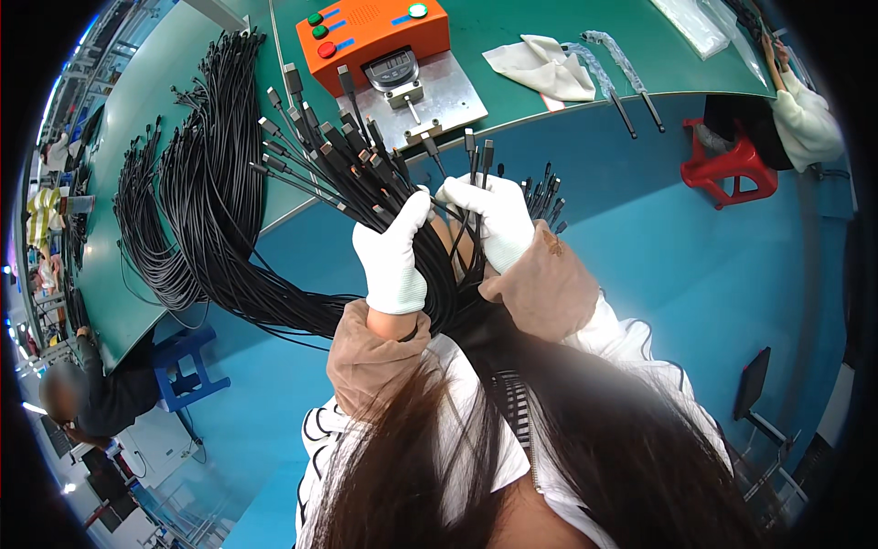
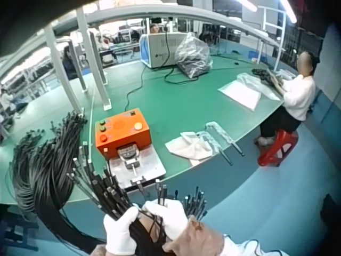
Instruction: Bundle black cables together and process them using a desktop machine.
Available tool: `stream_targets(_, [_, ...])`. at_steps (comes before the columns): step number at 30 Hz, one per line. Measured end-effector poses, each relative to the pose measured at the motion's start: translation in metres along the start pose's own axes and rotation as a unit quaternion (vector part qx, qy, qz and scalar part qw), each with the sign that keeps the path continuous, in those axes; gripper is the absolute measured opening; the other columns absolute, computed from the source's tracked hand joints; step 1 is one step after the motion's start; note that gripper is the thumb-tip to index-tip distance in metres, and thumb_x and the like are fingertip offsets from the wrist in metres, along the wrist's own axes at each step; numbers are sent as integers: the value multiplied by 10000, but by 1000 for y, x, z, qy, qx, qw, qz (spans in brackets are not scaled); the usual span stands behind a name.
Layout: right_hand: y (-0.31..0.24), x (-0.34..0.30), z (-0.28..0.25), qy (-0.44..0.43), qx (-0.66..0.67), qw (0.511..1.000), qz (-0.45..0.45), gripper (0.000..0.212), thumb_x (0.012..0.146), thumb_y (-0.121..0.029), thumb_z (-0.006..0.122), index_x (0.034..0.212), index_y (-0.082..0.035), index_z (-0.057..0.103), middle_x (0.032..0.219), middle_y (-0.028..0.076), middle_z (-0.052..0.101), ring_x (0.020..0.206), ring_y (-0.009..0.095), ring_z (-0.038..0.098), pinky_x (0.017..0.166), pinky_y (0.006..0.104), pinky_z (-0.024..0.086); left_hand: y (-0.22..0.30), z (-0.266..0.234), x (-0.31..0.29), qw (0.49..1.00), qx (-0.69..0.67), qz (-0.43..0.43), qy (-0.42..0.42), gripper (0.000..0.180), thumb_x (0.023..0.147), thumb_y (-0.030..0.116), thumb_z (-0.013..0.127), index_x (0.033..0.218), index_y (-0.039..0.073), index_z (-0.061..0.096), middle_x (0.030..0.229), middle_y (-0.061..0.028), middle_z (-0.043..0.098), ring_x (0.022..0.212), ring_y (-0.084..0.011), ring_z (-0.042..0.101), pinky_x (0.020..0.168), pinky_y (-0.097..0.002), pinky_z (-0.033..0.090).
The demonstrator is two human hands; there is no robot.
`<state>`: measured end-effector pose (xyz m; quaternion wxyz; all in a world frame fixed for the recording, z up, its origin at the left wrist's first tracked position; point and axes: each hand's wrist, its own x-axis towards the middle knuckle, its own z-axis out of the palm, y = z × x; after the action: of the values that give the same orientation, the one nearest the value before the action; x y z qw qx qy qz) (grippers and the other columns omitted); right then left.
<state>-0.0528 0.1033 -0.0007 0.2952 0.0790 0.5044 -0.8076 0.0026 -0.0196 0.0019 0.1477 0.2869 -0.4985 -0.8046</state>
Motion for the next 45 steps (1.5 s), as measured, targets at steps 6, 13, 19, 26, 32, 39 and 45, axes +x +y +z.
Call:
stream_targets(6, [1,-2,2,26,-21,999,6,199,851,-200,678,866,-2,676,740,4,618,673,69,545,634,220,421,4,2,-2,1000,-17,-2,8,170,780,36,735,923,-7,656,766,-33,645,659,-111,578,621,-241,446])
stream_targets(13, [0,4,5,11,-22,1000,-17,185,853,-183,678,884,-1,685,761,19,638,694,79,570,655,219,436,4,0,3,1000,-7,9,8,166,782,25,730,931,1,662,781,-37,651,680,-113,585,642,-248,451])
stream_targets(19, [-1,6,4,3,-18,1000,-18,144,855,-146,687,879,-4,686,768,14,650,698,78,580,639,223,446,5,2,4,999,-37,20,-18,167,789,4,710,944,6,647,786,-22,633,680,-106,564,637,-244,432])
stream_targets(26, [3,6,3,10,-22,999,-33,168,856,-136,690,939,10,684,791,10,657,702,67,583,641,215,448,3,0,1,1000,-17,13,-22,165,823,65,680,962,-12,633,819,-47,633,742,-131,588,705,-261,470])
stream_targets(32, [4,9,5,61,-69,992,-82,237,878,-206,680,1002,-5,669,784,6,649,669,57,541,602,200,405,4,0,3,1000,-13,8,-13,171,810,62,696,954,-8,636,816,-48,639,730,-135,591,691,-262,477])
stream_targets(39, [-3,5,10,140,-91,982,-87,276,911,-271,615,965,-10,689,745,2,631,596,56,488,555,218,378,6,0,-1,1000,13,11,-19,168,807,90,703,932,-7,643,793,-47,639,721,-130,587,686,-255,462])
stream_targets(45, [-10,1,11,77,-199,976,-50,277,899,-270,586,875,-17,696,654,-16,566,553,54,464,512,232,346,10,-3,-16,999,26,22,-18,155,799,75,690,919,-5,635,779,-38,628,716,-128,576,703,-262,450])
